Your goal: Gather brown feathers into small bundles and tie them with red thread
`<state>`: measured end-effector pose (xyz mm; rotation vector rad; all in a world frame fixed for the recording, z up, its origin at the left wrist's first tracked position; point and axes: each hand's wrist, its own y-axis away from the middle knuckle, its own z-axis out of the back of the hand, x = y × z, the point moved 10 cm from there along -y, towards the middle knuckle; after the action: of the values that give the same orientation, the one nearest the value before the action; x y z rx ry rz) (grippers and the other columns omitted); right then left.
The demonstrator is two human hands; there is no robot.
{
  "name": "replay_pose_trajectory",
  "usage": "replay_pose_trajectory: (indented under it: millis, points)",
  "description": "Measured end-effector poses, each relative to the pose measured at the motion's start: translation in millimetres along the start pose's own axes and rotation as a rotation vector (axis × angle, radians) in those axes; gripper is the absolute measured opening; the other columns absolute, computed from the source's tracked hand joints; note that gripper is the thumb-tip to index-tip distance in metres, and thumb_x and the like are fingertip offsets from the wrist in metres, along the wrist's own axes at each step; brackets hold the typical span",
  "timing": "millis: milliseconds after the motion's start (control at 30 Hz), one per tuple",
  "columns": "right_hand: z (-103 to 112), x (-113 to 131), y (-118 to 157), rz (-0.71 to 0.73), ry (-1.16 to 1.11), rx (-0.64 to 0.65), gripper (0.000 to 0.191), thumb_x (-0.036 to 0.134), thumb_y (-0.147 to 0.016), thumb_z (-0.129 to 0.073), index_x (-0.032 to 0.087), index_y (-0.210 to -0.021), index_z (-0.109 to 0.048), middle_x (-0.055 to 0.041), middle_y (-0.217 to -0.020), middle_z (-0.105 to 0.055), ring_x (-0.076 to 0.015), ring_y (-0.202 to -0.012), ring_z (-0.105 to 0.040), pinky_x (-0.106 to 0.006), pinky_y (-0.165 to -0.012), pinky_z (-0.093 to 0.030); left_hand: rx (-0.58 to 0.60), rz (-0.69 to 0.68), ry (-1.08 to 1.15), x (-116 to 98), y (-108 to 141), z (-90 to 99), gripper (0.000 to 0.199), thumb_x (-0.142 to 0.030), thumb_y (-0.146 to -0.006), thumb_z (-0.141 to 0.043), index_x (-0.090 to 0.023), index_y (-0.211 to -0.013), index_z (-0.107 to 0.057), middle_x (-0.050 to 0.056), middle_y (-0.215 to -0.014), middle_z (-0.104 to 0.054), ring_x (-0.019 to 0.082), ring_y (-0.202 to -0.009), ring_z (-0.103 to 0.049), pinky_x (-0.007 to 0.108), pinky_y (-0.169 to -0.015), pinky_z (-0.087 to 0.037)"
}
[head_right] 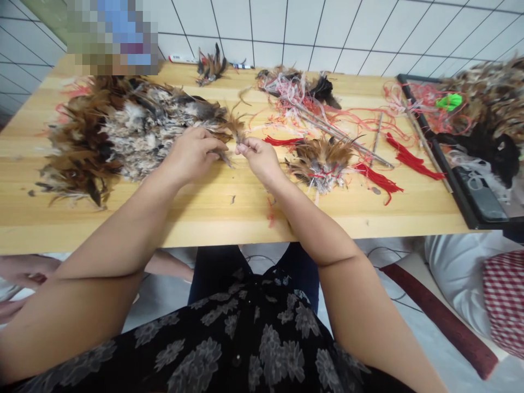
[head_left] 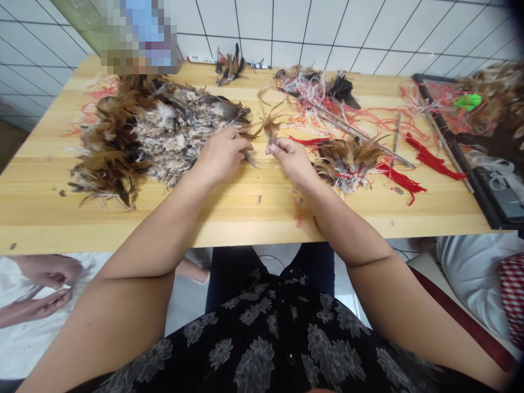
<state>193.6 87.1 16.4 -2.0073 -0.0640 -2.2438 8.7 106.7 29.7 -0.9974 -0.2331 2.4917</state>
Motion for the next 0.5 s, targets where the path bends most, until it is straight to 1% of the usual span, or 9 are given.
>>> replay_pose_trajectory:
  millis: [100,167,233,300,367,433,500]
  points:
    - [1,-1,0,0.002,-0.015,-0.018,0.029,0.009,-0.105,-0.069,0.018,-0.078,-0.069,0.0029,-0.079,-0.062,-0.0141,-0.084,-0.052,-0.028,-0.086,-0.041,0.035,-0.013,-0.098,0,2,-12.7,0.029,-0.001,-0.081,-0.074,-0.021,-0.097,-0.088,0.009,-0.099,-0.065,0.042,-0.124,-0.066,0.052,-0.120,-0.048]
    - [2,-2,-1,0.013,-0.011,-0.024,0.029,0.008,-0.106,-0.069,0.018,-0.079,-0.070,0.0025,-0.082,-0.065,-0.0137,-0.085,-0.053,-0.027,-0.087,-0.042,0.045,-0.004,-0.132,2,4,-14.0,0.022,-0.003,-0.084,-0.075,-0.021,-0.093,-0.084,0.010,-0.102,-0.067,0.043,-0.127,-0.067,0.053,-0.121,-0.048]
    - [3,-4,-3,0.027,0.012,-0.024,0.028,0.011,-0.108,-0.072,0.018,-0.080,-0.072,0.0026,-0.081,-0.064,-0.0137,-0.085,-0.053,-0.027,-0.086,-0.041,0.047,-0.037,-0.177,0,4,-10.4,0.016,-0.007,-0.092,-0.076,-0.022,-0.094,-0.080,0.011,-0.109,-0.071,0.041,-0.128,-0.068,0.053,-0.122,-0.050]
    - [5,-6,-4,0.042,0.042,-0.027,0.027,0.016,-0.109,-0.076,0.018,-0.082,-0.074,0.0026,-0.080,-0.063,-0.0139,-0.083,-0.052,-0.028,-0.085,-0.041,0.035,-0.108,-0.245,-8,4,-4.1,0.014,-0.011,-0.100,-0.072,-0.023,-0.099,-0.079,0.011,-0.119,-0.076,0.039,-0.129,-0.069,0.055,-0.121,-0.052]
    - [7,-8,-6,0.061,0.056,-0.030,0.028,0.024,-0.110,-0.081,0.018,-0.083,-0.075,0.0019,-0.082,-0.065,-0.0142,-0.084,-0.054,-0.028,-0.085,-0.042,0.004,-0.164,-0.287,-16,4,3.3,0.013,-0.013,-0.103,-0.070,-0.024,-0.104,-0.078,0.011,-0.123,-0.080,0.039,-0.128,-0.071,0.057,-0.120,-0.054]
    - [8,-8,-7,0.080,0.059,-0.026,0.033,0.036,-0.109,-0.085,0.018,-0.084,-0.076,0.0006,-0.085,-0.069,-0.0149,-0.087,-0.056,-0.028,-0.087,-0.044,-0.006,-0.180,-0.281,-21,5,7.6,0.012,-0.015,-0.101,-0.070,-0.024,-0.106,-0.077,0.011,-0.118,-0.082,0.039,-0.123,-0.074,0.056,-0.118,-0.057]
    - [10,-8,-7,0.093,0.066,-0.029,0.040,0.048,-0.107,-0.088,0.017,-0.085,-0.077,0.0001,-0.086,-0.070,-0.0152,-0.088,-0.057,-0.029,-0.087,-0.045,0.019,-0.183,-0.258,-25,6,7.1,0.013,-0.016,-0.100,-0.071,-0.025,-0.107,-0.076,0.010,-0.109,-0.082,0.039,-0.116,-0.077,0.055,-0.113,-0.059]
